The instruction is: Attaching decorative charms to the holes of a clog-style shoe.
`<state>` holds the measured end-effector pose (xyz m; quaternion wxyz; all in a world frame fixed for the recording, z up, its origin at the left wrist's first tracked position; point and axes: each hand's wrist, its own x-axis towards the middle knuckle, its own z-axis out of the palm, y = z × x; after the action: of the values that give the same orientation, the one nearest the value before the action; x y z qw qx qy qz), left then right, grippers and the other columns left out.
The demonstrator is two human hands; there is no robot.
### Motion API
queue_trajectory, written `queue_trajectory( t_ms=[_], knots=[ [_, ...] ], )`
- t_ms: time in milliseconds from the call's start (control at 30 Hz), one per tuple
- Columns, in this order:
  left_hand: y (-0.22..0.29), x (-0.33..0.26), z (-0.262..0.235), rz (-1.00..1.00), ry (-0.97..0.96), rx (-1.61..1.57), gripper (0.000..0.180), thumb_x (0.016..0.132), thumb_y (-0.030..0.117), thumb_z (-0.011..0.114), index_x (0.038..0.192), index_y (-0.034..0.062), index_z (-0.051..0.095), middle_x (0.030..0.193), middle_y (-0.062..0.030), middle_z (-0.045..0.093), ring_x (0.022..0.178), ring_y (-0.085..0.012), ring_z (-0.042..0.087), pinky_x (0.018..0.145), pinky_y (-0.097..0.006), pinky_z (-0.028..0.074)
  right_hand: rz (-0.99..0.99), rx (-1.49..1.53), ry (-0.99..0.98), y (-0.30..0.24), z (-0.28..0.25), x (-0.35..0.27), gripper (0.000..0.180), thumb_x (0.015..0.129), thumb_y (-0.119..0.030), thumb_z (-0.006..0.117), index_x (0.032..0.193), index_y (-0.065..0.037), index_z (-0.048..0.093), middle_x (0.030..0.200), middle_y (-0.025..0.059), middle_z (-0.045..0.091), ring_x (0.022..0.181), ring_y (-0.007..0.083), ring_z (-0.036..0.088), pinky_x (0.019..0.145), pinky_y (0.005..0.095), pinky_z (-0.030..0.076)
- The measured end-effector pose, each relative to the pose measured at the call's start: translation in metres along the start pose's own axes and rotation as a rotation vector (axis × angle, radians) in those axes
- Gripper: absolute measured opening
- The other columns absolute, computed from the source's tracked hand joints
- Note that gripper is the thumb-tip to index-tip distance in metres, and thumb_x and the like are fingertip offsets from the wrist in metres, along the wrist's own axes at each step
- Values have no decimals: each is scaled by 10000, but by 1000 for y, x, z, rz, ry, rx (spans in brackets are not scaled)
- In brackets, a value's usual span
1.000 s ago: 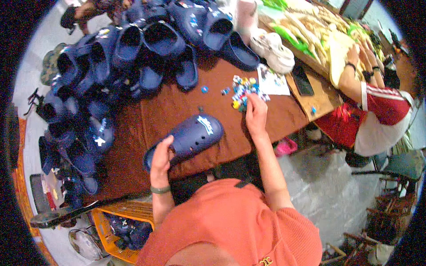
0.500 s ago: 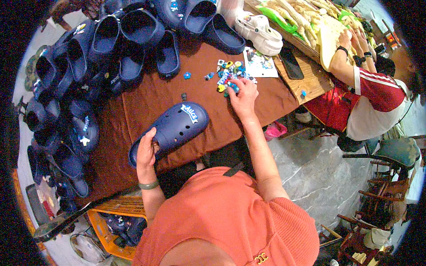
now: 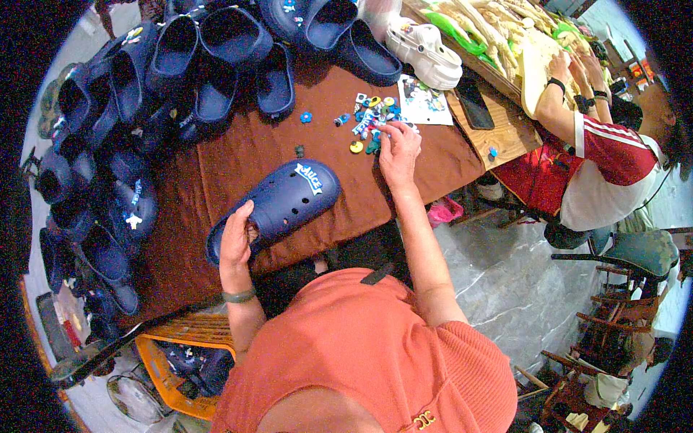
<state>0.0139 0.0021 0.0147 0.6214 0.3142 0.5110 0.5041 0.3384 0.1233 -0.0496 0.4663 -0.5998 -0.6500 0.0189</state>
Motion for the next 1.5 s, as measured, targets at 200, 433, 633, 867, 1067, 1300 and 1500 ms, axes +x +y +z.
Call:
queue_trajectory(
  t_ms=[200, 433, 633, 867, 1067, 1300, 1500],
  knots=[
    [12, -9, 6, -50, 23, 10, 274, 930, 296, 597, 699, 159, 540, 659, 96, 441, 559, -25, 377, 508, -223, 266, -224, -129, -223, -29, -7, -4, 262, 785, -244, 727, 1040, -201, 689, 1162, 40, 563, 1137, 289, 448, 961, 484, 298],
    [3, -4, -8, -55, -45, 17, 197, 920, 312, 598, 852, 135, 652, 706, 74, 538, 558, -40, 443, 487, -210, 304, -380, -182, -96, -34, -7, -5, 202, 834, -197, 695, 1029, -153, 666, 1042, 9, 624, 1048, 228, 547, 1005, 502, 270],
    [-4, 1, -8, -43, -86, -39, 278, 942, 306, 587, 712, 150, 590, 676, 86, 484, 589, -27, 417, 538, -226, 321, 144, 529, -249, -69, -28, -28, 105, 872, -82, 643, 971, -72, 678, 935, 87, 669, 902, 271, 616, 917, 386, 411],
    [8, -6, -2, -67, -95, -50, 288, 940, 292, 587, 702, 129, 589, 674, 74, 500, 600, -28, 428, 535, -226, 321, -370, 318, -345, -115, -42, -40, 138, 813, -96, 696, 949, -98, 675, 934, 48, 630, 910, 233, 582, 928, 436, 367],
    [5, -5, -4, -29, -121, -78, 286, 942, 277, 583, 697, 129, 584, 664, 68, 496, 600, -33, 429, 538, -226, 317, -438, 302, -415, -126, -34, -40, 159, 795, -160, 723, 946, -132, 682, 925, 14, 608, 926, 213, 542, 924, 425, 321],
    [-13, -6, -2, 44, 59, -84, 265, 950, 275, 578, 863, 42, 667, 755, 19, 533, 717, -73, 498, 635, -241, 385, -447, 276, -519, -140, -34, -39, 126, 806, -218, 718, 904, -144, 690, 892, 2, 611, 918, 204, 538, 940, 439, 304],
    [-4, -12, -4, 116, -54, -1, 317, 970, 293, 541, 954, 4, 672, 827, -22, 569, 780, -92, 529, 687, -259, 412, -431, 264, -571, -151, -36, -34, 138, 803, -242, 723, 879, -135, 681, 841, 4, 620, 892, 204, 551, 949, 447, 303]
  ],
)
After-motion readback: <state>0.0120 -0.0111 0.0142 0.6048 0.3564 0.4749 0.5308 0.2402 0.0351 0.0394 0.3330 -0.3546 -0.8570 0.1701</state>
